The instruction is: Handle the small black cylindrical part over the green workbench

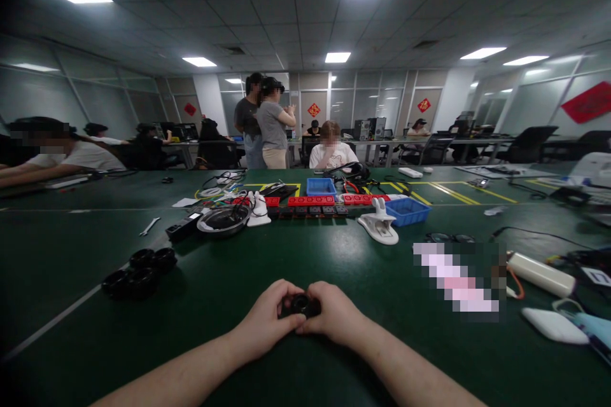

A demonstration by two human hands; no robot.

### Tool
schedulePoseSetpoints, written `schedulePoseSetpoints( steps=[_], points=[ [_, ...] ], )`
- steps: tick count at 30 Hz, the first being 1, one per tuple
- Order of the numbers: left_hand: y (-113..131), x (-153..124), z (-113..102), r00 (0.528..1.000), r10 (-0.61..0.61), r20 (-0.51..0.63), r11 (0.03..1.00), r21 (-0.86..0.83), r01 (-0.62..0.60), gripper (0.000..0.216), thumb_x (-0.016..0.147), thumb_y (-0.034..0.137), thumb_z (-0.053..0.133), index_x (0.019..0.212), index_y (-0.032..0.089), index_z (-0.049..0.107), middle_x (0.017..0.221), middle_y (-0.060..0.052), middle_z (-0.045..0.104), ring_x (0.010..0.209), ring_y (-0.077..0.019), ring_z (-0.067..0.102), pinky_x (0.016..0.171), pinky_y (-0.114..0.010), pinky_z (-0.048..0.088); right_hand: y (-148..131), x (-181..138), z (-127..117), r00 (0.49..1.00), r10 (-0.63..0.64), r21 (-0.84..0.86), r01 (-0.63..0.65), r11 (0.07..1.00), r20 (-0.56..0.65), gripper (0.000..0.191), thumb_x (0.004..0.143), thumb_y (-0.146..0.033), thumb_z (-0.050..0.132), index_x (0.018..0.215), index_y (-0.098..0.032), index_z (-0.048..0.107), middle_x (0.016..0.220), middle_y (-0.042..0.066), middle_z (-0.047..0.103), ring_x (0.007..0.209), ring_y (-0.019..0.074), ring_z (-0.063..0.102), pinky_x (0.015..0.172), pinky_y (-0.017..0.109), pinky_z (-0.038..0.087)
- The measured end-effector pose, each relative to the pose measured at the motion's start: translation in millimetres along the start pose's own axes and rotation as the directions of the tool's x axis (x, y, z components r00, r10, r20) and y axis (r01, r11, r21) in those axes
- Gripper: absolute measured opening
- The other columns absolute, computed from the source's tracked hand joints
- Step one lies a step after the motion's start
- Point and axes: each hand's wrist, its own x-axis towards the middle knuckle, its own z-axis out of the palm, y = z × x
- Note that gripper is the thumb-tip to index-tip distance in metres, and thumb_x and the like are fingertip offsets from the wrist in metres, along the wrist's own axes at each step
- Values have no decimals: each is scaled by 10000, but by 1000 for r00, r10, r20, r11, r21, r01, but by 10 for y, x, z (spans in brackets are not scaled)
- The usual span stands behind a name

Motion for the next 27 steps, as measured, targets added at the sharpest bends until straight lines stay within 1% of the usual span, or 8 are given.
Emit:
schedulePoseSetpoints(
  steps=[2, 4, 7, 10, 13, 19, 22, 27],
  points=[
    [-3, -1, 9, 1000, -11, -25, 1000, 3, 11, 246, 644, 176, 636, 879, 179, 566, 837, 0, 487, 746, -148, 455, 673, -244, 371, -28, -11, 46, 998, -13, -109, 7, 994, -58, 245, 586, -329, 678, 690, -148, 550, 702, 8, 524, 645, 145, 469, 542, 224, 310],
    [-9, 2, 11, 999, -10, -37, 1000, 3, 10, 243, 647, 174, 631, 880, 177, 561, 842, -2, 484, 749, -150, 453, 679, -248, 373, -52, -25, 86, 994, -33, -199, 11, 980, -105, 201, 638, -313, 626, 735, -150, 558, 737, 34, 542, 685, 166, 490, 589, 246, 331],
    [-11, 8, -11, 1000, -3, -25, 1000, 1, 3, 247, 653, 179, 627, 890, 179, 559, 842, -2, 481, 749, -151, 451, 675, -250, 373, -61, -43, 108, 992, -32, -228, 3, 974, -125, 210, 666, -320, 599, 786, -153, 560, 788, 54, 549, 728, 183, 507, 634, 266, 354],
    [-2, 15, -60, 998, 29, 59, 999, -17, -28, 259, 655, 176, 628, 905, 182, 561, 850, 0, 482, 752, -149, 451, 664, -242, 371, -39, -53, 67, 992, -100, -139, 88, 986, -79, 331, 633, -385, 642, 869, -167, 563, 841, 47, 551, 761, 185, 510, 655, 267, 373],
    [5, 22, -99, 988, 67, 141, 996, -62, -59, 283, 658, 170, 631, 930, 181, 556, 870, 0, 491, 749, -143, 453, 649, -231, 370, -10, -58, -11, 981, -194, -1, 194, 981, 10, 419, 588, -383, 694, 933, -184, 567, 881, 28, 561, 790, 181, 516, 680, 262, 385],
    [40, 17, -103, 985, 90, 150, 996, -30, -86, 262, 662, 181, 634, 914, 180, 563, 874, -2, 502, 761, -148, 461, 650, -229, 366, 53, -31, -109, 972, -187, 183, 160, 970, 141, 345, 585, -263, 715, 888, -153, 591, 818, -3, 565, 750, 156, 521, 634, 228, 389],
    [59, 8, -102, 984, 118, 133, 993, -10, -118, 236, 673, 207, 634, 897, 178, 565, 883, -6, 497, 751, -144, 457, 634, -220, 363, 92, -9, -110, 969, -188, 214, 152, 965, 160, 312, 591, -257, 711, 856, -145, 592, 793, -14, 546, 732, 144, 512, 617, 217, 383],
    [46, 2, -101, 985, 100, 139, 995, 5, -101, 268, 677, 198, 627, 936, 193, 562, 889, -7, 502, 738, -141, 459, 616, -214, 362, 139, 2, -112, 966, -197, 213, 159, 964, 170, 298, 600, -253, 707, 856, -154, 591, 788, -19, 541, 733, 143, 507, 618, 214, 376]
  ],
)
